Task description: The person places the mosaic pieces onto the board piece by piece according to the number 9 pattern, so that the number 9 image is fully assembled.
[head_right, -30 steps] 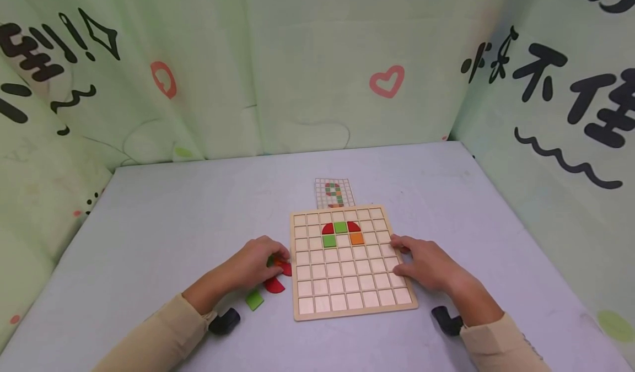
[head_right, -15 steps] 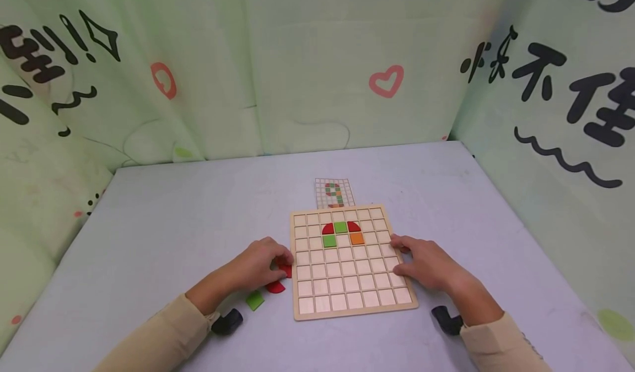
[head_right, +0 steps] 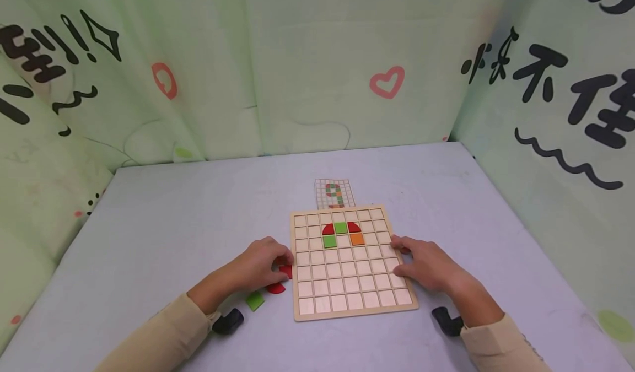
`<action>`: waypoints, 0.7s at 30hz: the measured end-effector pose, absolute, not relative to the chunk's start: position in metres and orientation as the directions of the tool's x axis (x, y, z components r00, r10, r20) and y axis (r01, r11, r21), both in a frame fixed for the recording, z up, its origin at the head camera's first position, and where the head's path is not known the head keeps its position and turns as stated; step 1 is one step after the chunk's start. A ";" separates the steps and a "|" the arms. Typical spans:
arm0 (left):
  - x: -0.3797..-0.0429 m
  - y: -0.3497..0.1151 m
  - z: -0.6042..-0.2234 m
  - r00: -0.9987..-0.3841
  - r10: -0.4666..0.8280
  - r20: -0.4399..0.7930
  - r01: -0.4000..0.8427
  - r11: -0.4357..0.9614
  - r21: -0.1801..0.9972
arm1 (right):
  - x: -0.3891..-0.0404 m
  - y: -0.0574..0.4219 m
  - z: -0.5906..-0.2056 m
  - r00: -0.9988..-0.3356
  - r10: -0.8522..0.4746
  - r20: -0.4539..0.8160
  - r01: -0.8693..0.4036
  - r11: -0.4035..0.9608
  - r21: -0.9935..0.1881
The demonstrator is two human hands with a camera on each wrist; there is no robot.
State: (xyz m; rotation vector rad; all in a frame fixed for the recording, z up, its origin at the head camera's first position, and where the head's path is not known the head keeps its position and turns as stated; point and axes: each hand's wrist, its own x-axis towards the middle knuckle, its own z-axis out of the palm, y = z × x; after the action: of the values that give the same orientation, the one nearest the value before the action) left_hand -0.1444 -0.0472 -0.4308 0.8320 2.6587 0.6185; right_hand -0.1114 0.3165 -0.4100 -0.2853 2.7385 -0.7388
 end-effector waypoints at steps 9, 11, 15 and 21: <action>-0.144 -0.045 -0.429 -0.784 0.609 -0.124 0.512 0.746 0.427 | -0.111 0.317 -0.409 -0.939 -0.271 -0.213 -0.129 0.849 -0.513; -0.144 -0.044 -0.428 -0.785 0.605 -0.129 0.510 0.751 0.421 | -0.111 0.317 -0.409 -0.938 -0.273 -0.211 -0.130 0.846 -0.517; -0.143 -0.043 -0.427 -0.791 0.597 -0.134 0.501 0.758 0.418 | -0.111 0.317 -0.409 -0.938 -0.276 -0.208 -0.133 0.844 -0.520; -0.143 -0.043 -0.429 -0.791 0.599 -0.129 0.508 0.759 0.409 | -0.111 0.317 -0.409 -0.938 -0.276 -0.208 -0.132 0.843 -0.522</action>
State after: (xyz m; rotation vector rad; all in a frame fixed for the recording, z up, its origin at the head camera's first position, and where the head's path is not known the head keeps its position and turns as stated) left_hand -0.1432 -0.0429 -0.4285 0.8664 2.7044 0.5218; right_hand -0.1109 0.3167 -0.4086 -0.3110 2.7453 -0.7488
